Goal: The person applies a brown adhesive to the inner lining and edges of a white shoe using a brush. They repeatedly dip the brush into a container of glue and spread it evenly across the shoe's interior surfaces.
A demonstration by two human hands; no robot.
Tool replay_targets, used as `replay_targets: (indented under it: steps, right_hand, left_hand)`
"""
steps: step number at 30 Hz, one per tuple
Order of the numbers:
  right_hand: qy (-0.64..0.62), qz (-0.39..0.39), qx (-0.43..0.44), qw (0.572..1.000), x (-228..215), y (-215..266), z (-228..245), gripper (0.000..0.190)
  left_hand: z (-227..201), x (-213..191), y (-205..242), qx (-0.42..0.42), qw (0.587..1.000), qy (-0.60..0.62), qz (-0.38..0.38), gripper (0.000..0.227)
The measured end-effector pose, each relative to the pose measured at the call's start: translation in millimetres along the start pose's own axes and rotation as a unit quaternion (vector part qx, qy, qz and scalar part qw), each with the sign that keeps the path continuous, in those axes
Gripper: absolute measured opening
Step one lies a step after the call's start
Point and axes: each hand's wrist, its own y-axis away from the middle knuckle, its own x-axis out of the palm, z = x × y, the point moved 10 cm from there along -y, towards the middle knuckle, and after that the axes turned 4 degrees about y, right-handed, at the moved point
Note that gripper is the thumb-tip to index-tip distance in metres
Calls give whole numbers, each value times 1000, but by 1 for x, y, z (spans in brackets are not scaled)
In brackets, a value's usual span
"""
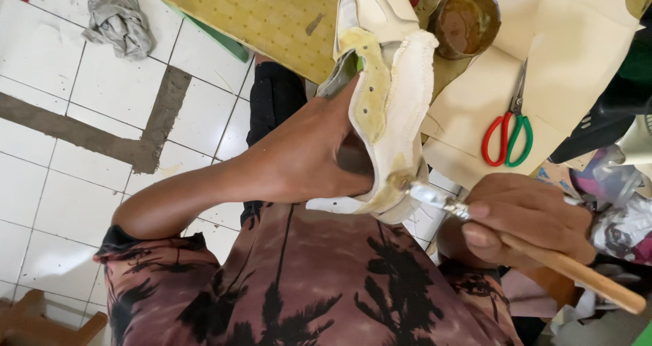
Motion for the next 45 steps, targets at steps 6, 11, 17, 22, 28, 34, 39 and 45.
replay_targets:
  steps: [6,11,17,22,28,34,39,45]
  right_hand:
    - [94,-60,-38,993,-1,-3,22,14]
    - [65,-111,-65,990,2,-9,27,14]
    - [46,-77,-76,993,12,-18,30,14]
    - [102,-75,-44,991,-15,4,19,18]
    - [93,-55,-23,994,-20,7,17,20]
    - [95,-43,-31,994,-16,7,13,15]
    - [59,46,-18,997,-10,-1,15,16]
    - [98,77,-12,992,-2,-8,17,15]
  left_hand:
    - [-6,-3,-1,20,1000,8,-12,81]
    - [-5,0,-2,12,1000,8,3,89]
    - [0,2,-3,2,1000,-25,-2,103]
    - [-1,5,-3,18,999,-40,6,101]
    - [2,13,-2,-6,997,-73,27,106]
    - [8,19,-3,-27,995,-91,38,110]
    - [12,23,-2,-41,991,-117,55,111]
    - [8,21,-2,-32,993,-103,46,109]
